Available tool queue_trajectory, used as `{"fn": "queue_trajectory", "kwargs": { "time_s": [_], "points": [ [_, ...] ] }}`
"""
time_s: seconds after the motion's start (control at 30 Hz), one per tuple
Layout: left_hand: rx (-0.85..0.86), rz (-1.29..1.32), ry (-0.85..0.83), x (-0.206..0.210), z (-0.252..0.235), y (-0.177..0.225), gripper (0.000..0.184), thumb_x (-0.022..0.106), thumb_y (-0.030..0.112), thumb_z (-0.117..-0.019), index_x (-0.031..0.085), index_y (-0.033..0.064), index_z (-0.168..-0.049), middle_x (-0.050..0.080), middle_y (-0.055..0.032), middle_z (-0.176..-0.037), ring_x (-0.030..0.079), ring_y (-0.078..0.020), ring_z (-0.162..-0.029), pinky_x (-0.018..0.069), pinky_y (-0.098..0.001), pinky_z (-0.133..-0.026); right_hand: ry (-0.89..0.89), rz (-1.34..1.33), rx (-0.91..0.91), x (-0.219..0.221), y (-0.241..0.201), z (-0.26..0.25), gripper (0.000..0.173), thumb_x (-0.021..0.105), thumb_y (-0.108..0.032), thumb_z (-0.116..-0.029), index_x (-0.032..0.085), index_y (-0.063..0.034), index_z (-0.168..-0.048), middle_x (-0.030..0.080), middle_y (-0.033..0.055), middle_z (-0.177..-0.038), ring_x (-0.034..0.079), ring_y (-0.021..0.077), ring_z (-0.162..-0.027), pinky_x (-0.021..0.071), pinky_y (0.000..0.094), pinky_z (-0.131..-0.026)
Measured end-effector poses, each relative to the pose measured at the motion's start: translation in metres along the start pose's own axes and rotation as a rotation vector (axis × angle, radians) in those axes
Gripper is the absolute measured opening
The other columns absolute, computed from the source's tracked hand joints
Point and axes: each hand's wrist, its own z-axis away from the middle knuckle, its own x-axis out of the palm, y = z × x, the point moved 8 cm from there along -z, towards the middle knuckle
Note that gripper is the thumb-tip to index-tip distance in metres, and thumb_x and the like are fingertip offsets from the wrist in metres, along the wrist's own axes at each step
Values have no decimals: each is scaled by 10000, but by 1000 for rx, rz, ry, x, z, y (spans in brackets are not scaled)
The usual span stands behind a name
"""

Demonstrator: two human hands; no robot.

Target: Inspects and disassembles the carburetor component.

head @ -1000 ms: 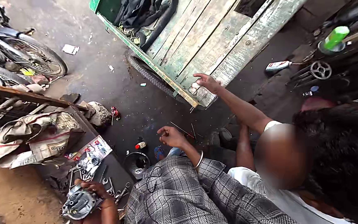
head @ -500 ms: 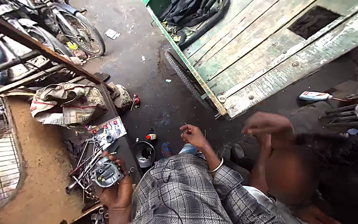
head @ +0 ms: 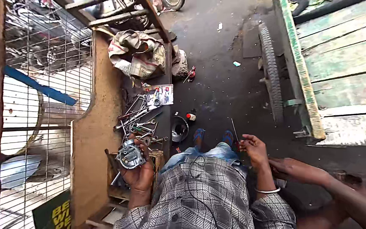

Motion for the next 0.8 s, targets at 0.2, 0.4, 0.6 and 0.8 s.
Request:
{"fn": "queue_trajectory", "kwargs": {
  "time_s": [0.2, 0.4, 0.6, 0.8],
  "points": [
    [-25, 6, 74, -34, -8, -3, 466, 525, 377, -1003, 611, 20, -1290, 694, -153, -1140, 717, -262, -1025, 611, -365, -886, -78, 34, -66, 46, -5, -35, 287, 618, 19, -976, 635, 2, -1262, 699, 122, -865, 682, 179, -673, 601, 349, -624],
    [-229, -14, 52, -105, -59, -74, 508, 632, 372, -931, 639, 25, -1302, 700, -160, -1163, 704, -273, -1036, 582, -385, -927, -237, 242, -65, 107, 26, -92, 333, 605, 0, -927, 633, 25, -1257, 708, 124, -904, 695, 214, -716, 614, 402, -665],
    [-218, -27, -158, -225, -168, -176, 489, 573, 382, -984, 589, 63, -1354, 663, -107, -1210, 680, -223, -1063, 580, -358, -930, -296, 420, -410, 149, 105, -214, 282, 623, -73, -946, 663, -10, -1217, 712, 101, -888, 688, 203, -701, 601, 438, -634],
    [-230, 102, -277, -325, -229, -249, 508, 436, 344, -1041, 442, 51, -1456, 560, -139, -1366, 648, -220, -1109, 564, -297, -929, -229, 673, -885, 152, 101, -256, 278, 587, -149, -952, 688, -49, -1191, 701, 57, -940, 665, 104, -755, 582, 303, -666]
  ]
}}
